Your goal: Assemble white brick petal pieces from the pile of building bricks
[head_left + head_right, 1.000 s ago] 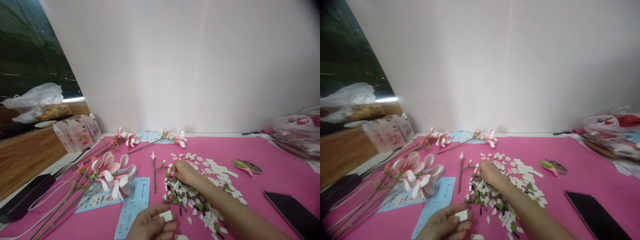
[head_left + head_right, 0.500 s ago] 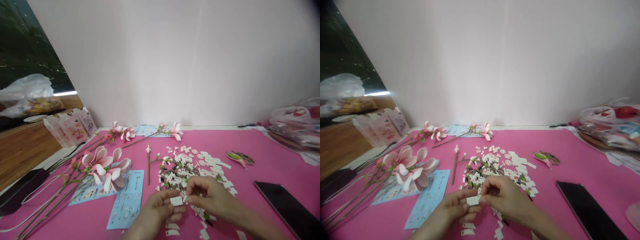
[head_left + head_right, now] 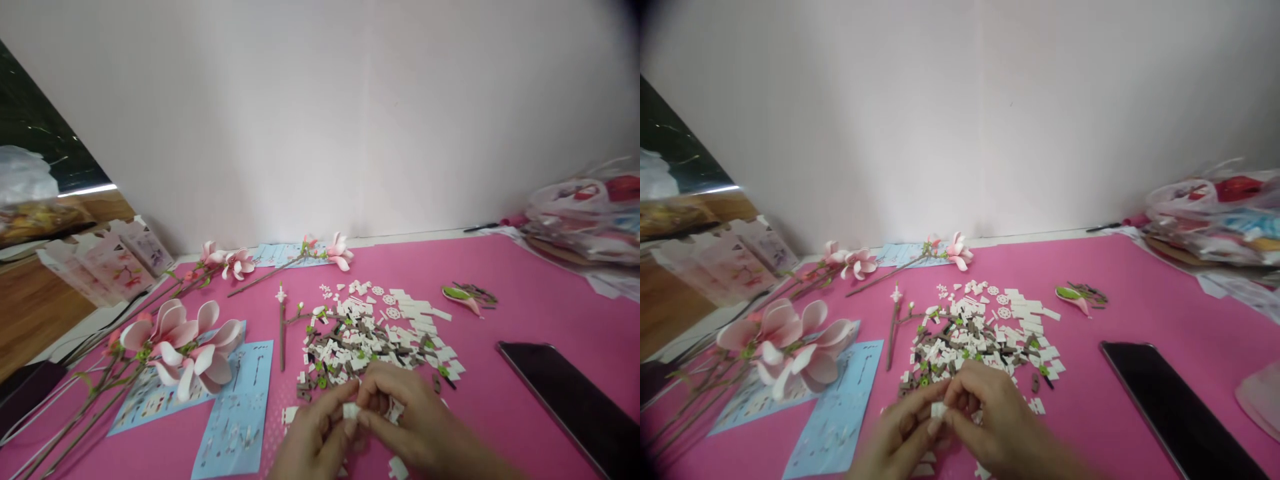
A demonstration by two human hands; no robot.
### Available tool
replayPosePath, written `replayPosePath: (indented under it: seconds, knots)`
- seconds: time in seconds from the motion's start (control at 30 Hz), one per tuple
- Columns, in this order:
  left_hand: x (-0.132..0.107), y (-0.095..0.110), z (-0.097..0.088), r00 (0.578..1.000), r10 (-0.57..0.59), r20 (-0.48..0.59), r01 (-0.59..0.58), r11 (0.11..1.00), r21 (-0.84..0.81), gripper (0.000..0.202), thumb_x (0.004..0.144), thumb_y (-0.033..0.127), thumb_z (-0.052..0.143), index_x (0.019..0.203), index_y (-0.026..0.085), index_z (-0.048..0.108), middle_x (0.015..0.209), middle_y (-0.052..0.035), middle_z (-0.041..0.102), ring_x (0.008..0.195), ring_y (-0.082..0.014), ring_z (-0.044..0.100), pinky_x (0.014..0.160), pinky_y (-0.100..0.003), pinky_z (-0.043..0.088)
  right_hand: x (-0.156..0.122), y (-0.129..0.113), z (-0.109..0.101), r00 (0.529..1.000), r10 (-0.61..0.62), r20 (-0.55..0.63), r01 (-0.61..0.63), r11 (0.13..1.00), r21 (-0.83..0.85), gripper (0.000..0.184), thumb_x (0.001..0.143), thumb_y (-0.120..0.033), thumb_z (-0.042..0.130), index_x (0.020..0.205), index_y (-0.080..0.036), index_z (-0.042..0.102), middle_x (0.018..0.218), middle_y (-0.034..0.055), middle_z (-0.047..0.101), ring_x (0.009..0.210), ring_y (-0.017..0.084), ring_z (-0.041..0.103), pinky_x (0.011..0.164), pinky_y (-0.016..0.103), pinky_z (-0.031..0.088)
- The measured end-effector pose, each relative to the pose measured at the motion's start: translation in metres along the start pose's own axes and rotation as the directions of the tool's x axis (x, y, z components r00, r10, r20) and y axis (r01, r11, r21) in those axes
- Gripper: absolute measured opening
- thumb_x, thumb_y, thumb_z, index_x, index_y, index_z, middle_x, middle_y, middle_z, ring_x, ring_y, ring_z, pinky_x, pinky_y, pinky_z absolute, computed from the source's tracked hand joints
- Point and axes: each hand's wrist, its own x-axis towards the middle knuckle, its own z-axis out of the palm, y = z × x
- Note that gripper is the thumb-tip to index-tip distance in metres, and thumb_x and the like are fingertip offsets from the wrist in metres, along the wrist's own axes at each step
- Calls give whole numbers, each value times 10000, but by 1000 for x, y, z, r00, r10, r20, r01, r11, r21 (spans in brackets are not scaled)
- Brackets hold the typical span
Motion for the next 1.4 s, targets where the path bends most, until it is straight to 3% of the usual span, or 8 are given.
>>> replayPosePath:
  seconds: [0.13, 0.33, 0.47, 0.67, 0.83, 1.07, 1.3, 1.4]
  knots:
    - [-1, 2, -2, 999, -33, -12, 34, 995, 91, 656, 829, 555, 609, 1306, 105, 575, 838, -112, 713, 758, -224, 638, 748, -315, 506, 0, 2, 2, 1000, -5, -16, 6, 1000, 17, 96, 784, -129, 637, 716, -192, 613, 722, -12, 607, 670, 131, 571, 618, 243, 439]
    - [-7, 11, -2, 990, -128, -64, 124, 990, -64, 689, 773, 552, 679, 1326, 156, 571, 1016, -133, 724, 810, -236, 660, 754, -311, 515, 0, 5, 2, 998, -46, -39, 48, 996, 69, 83, 811, -200, 676, 728, -204, 674, 731, 3, 616, 697, 148, 596, 639, 262, 464]
    - [-10, 8, -3, 976, -208, -67, 203, 976, -76, 721, 762, 568, 683, 1356, 186, 537, 1106, -140, 702, 775, -228, 665, 638, -278, 508, -1, 5, 2, 996, -75, -51, 78, 994, 71, 124, 848, -230, 653, 729, -214, 680, 731, 10, 618, 709, 157, 605, 641, 277, 470]
    - [-11, 2, -4, 982, -174, -79, 174, 985, -8, 683, 797, 589, 631, 1349, 197, 536, 1105, -131, 708, 745, -194, 641, 618, -248, 482, -1, -1, -1, 989, -135, -52, 137, 990, 31, 107, 794, -116, 644, 772, -221, 653, 765, 19, 629, 719, 165, 617, 622, 277, 480]
    - [-11, -5, -3, 993, -101, -61, 102, 995, 19, 658, 836, 545, 611, 1366, 168, 517, 936, -116, 739, 646, -172, 613, 683, -279, 496, -2, 0, 1, 986, -153, -60, 154, 988, 8, 147, 786, -91, 610, 732, -225, 633, 741, 18, 622, 698, 161, 614, 610, 269, 486]
    - [-12, -9, 2, 995, -56, -77, 52, 997, -60, 644, 792, 498, 689, 1327, 167, 551, 1084, -157, 713, 803, -228, 671, 735, -294, 511, -1, 1, 5, 986, -147, -75, 146, 989, -11, 147, 761, -92, 606, 713, -227, 637, 700, 6, 605, 650, 150, 602, 571, 253, 476]
    - [-15, -13, -6, 993, -72, -94, 83, 990, 117, 557, 851, 490, 610, 1299, 159, 597, 723, -89, 711, 573, -182, 594, 741, -336, 521, -2, 2, 7, 983, -164, -81, 166, 986, 26, 180, 719, -36, 601, 729, -213, 634, 727, -2, 615, 654, 128, 604, 567, 224, 470]
    - [-15, -12, -7, 993, -76, -92, 87, 989, 124, 556, 846, 511, 605, 1278, 162, 621, 758, -98, 708, 601, -190, 595, 693, -317, 521, -3, 3, 8, 982, -171, -79, 176, 983, 50, 170, 724, -41, 608, 741, -207, 638, 733, 1, 614, 662, 128, 607, 575, 225, 473]
